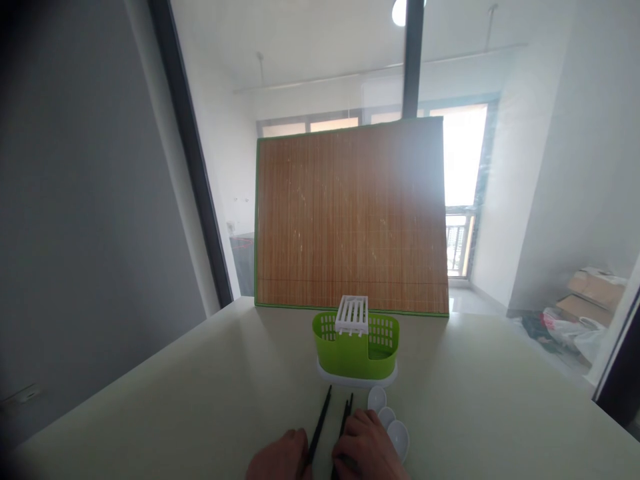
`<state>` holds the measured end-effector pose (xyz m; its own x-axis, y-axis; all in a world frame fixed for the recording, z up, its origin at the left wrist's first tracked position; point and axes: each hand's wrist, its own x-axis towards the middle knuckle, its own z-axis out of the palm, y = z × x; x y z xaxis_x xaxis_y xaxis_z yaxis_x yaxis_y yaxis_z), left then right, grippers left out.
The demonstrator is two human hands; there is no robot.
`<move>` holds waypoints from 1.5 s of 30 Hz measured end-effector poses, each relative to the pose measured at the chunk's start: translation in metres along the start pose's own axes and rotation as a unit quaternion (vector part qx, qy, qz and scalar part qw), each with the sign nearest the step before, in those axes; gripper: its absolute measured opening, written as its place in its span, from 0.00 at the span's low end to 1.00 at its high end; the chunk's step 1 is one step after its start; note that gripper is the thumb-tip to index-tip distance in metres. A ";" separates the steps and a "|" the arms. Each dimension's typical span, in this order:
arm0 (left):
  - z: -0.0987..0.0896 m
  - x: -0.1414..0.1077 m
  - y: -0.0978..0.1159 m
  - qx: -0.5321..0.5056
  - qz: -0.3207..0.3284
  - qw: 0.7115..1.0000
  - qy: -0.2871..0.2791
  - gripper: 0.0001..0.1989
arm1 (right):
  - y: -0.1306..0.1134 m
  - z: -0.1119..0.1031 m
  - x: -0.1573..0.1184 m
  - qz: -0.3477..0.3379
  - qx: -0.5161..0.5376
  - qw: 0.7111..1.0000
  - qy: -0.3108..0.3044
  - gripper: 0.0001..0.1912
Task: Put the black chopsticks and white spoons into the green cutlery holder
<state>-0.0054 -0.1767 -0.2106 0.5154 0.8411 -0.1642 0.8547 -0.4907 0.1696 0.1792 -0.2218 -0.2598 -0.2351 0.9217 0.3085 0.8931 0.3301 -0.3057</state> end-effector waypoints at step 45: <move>-0.038 0.028 -0.009 -0.513 0.183 0.831 0.108 0.07 | -0.033 0.006 0.041 0.060 0.086 0.994 0.021 0.06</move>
<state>-0.0015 -0.1404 -0.1797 0.6117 0.7534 0.2414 0.0822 -0.3640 0.9278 0.1378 -0.1932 -0.2428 -0.1118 0.9483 0.2971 0.8345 0.2519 -0.4901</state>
